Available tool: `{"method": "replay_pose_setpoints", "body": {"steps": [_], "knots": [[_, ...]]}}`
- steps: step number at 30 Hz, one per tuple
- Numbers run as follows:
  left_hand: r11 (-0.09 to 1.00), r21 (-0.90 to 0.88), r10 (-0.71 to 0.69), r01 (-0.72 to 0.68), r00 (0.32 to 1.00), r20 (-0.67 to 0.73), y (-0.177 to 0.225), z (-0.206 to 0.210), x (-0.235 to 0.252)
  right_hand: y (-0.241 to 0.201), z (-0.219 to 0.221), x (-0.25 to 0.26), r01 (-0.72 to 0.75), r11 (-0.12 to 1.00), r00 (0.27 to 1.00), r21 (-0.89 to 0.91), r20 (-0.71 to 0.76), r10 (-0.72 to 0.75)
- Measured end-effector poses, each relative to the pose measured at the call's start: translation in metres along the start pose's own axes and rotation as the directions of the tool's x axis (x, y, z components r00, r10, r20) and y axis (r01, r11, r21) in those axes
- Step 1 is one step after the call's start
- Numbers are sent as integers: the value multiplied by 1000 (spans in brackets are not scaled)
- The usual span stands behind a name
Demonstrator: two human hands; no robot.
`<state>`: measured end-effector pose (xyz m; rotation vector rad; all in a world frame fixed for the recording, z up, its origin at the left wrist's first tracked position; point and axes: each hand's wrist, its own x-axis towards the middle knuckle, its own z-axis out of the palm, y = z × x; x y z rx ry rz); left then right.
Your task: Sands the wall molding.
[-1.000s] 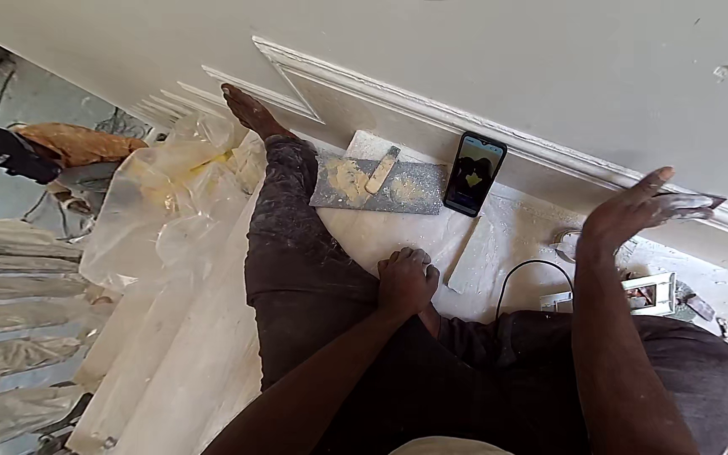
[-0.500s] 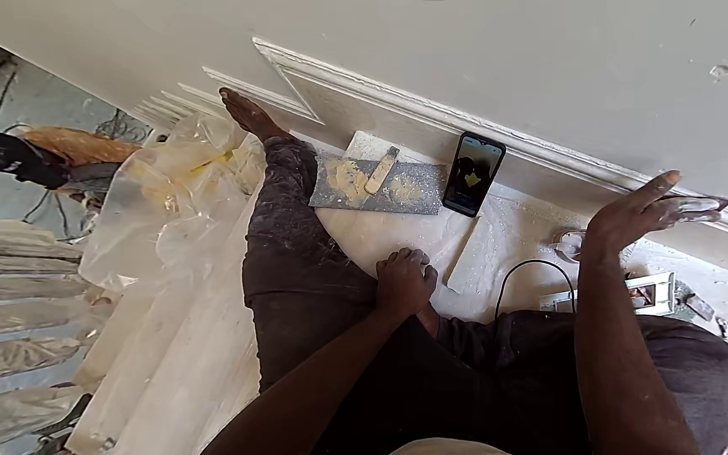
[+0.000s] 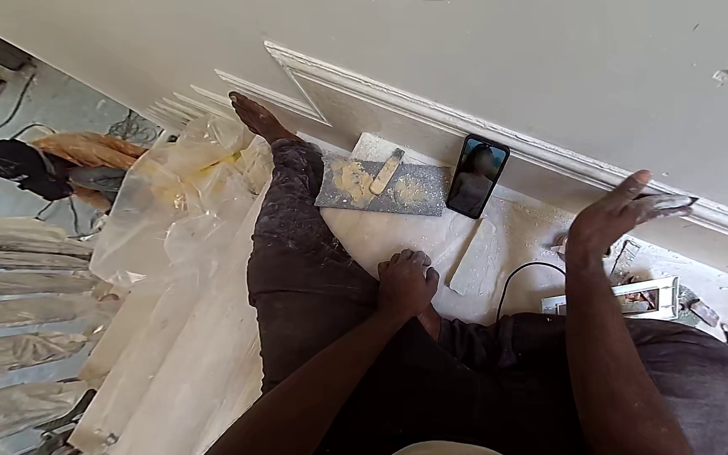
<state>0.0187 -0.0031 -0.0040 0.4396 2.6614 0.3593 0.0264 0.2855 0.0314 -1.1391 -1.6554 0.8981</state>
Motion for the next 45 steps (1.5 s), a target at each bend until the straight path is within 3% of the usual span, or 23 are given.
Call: {"method": "replay_pose_setpoints", "body": {"steps": [3,10,15,18,21,27,31,37,45], "knots": [[1000,-28,13,-13,1000,2,-2,2,5,4,4,4,-14,999,999,-32,-36,13],[999,-51,11,-10,1000,17,-6,0,4,6,24,-44,11,994,965,-110,263,19],[1000,-29,6,-5,1000,16,-4,-2,-1,-8,12,-33,-14,1000,980,6,200,12],[999,-32,-23,27,992,124,-1,-14,4,-12,6,-23,-61,998,976,3,209,59],[989,-147,12,13,985,171,0,-25,24,0,7,-25,-16,996,972,-90,233,37],[966,-244,93,-84,995,24,13,-56,93,10,11,-28,41,990,971,-135,240,-7],[937,-324,146,-130,989,27,19,-67,134,15,14,-29,68,989,975,-129,221,-38],[953,-256,221,-164,951,214,24,-67,159,15,14,-30,79,985,974,-152,220,-45],[987,-54,158,-149,951,265,37,-65,167,17,18,-31,54,985,978,-166,208,-18]]}}
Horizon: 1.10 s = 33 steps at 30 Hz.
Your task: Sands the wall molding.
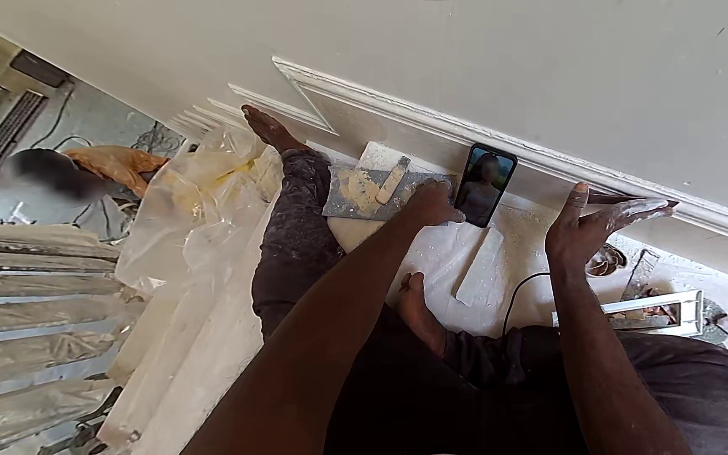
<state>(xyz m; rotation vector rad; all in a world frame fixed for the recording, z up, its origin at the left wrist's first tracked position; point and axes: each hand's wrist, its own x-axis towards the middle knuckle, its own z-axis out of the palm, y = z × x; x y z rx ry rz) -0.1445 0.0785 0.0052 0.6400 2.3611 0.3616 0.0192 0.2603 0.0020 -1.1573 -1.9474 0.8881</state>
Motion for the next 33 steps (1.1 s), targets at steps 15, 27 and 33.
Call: {"method": "replay_pose_setpoints", "body": {"steps": [15,27,33], "knots": [[991,74,-113,115,993,-35,11,9,3,0,2,0,3,1000,1000,-21,-5,-3],[908,-418,-38,42,999,17,7,-14,-18,-4,1,0,1,1000,1000,6,-15,-1],[880,-474,-41,32,999,-10,-5,-7,-24,-4,-1,0,-5,1000,1000,1,-3,5]]}}
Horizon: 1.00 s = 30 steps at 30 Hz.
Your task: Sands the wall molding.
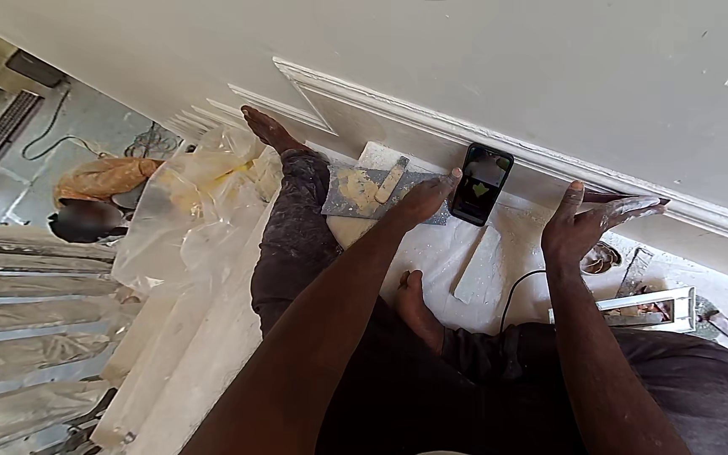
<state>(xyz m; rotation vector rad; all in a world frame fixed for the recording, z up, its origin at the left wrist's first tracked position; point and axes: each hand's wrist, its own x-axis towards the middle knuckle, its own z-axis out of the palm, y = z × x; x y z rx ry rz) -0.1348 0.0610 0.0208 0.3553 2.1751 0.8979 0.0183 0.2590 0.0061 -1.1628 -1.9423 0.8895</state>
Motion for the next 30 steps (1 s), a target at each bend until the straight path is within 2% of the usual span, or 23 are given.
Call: {"method": "replay_pose_setpoints", "body": {"steps": [4,8,17,21,24,27,30], "knots": [[987,141,79,-78,997,-4,-13,2,10,2,1,1,24,1000,1000,19,-10,-24],[972,228,48,-47,999,1,-15,6,15,2,1,0,-1,1000,1000,-2,-2,1],[964,256,76,-75,997,5,-15,4,14,2,5,1,14,1000,999,-2,-34,-14],[926,349,200,-143,971,-133,-13,11,-25,4,8,3,-3,997,999,-80,-52,-1],[907,381,242,-178,962,-126,-26,26,-83,2,7,2,-9,996,998,-86,-60,4],[885,432,230,-170,969,-90,-69,59,-124,-2,5,2,-24,997,999,-67,-46,20],[847,506,299,-164,933,-199,-95,91,-136,-8,6,3,-37,999,996,40,-77,40]]}}
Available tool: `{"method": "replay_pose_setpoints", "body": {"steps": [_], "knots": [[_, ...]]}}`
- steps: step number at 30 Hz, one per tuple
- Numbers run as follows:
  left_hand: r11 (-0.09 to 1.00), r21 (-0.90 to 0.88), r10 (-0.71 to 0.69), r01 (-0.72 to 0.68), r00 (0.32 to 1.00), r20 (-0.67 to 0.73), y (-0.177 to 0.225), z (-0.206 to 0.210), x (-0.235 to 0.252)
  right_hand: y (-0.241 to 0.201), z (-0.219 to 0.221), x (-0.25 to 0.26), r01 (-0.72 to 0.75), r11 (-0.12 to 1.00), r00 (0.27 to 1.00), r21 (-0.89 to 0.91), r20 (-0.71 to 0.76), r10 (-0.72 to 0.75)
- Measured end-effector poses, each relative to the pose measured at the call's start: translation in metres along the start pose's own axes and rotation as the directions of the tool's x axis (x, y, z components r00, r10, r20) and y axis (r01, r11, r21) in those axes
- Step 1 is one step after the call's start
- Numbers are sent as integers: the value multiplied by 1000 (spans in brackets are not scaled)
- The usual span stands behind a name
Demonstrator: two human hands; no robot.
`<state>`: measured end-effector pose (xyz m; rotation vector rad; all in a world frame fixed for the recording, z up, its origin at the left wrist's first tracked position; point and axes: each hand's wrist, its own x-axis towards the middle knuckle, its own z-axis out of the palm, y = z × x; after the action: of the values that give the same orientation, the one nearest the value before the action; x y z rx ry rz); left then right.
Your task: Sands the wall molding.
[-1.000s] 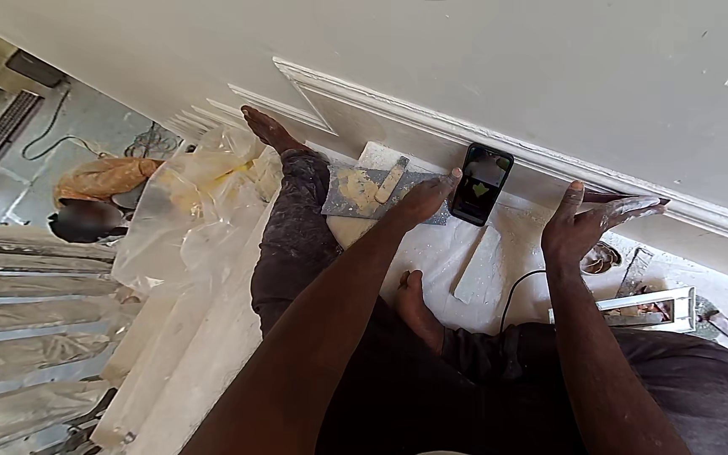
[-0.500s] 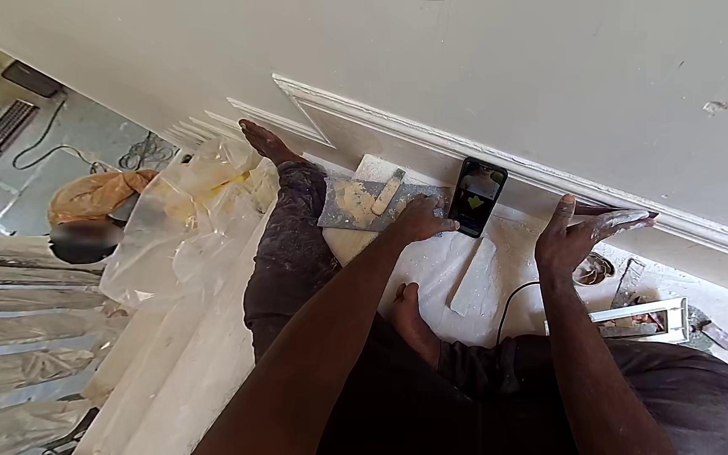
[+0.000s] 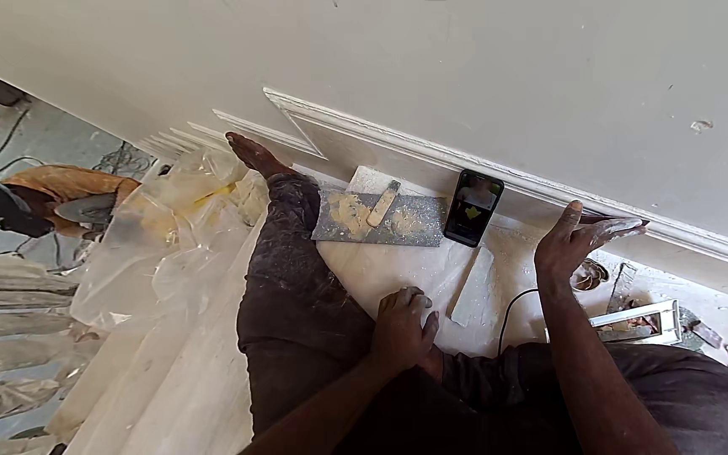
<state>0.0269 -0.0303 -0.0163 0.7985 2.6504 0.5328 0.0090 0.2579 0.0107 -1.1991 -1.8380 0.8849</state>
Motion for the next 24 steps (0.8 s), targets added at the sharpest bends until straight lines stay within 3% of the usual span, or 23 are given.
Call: {"method": "replay_pose_setpoints", "body": {"steps": [3,6,10,12,15,18,24], "knots": [[995,16,-103,102,992,68,11,-2,20,-16,8,-1,-56,996,998,63,-11,57],[995,-53,-84,87,995,59,10,0,23,-38,26,-13,-92,993,996,70,-4,92],[991,-104,-86,88,996,23,4,1,18,-44,48,-40,-22,988,998,156,56,13],[989,-111,-92,94,995,29,3,-1,18,-32,37,-38,54,996,996,78,66,-59],[990,-99,-92,96,995,41,4,0,19,-9,5,-4,90,996,992,11,-91,-89],[992,-68,-106,110,992,70,8,0,22,-1,-9,25,13,990,978,137,-207,15],[991,-101,-90,93,995,38,5,2,22,-32,18,-16,-35,982,999,183,24,32]]}}
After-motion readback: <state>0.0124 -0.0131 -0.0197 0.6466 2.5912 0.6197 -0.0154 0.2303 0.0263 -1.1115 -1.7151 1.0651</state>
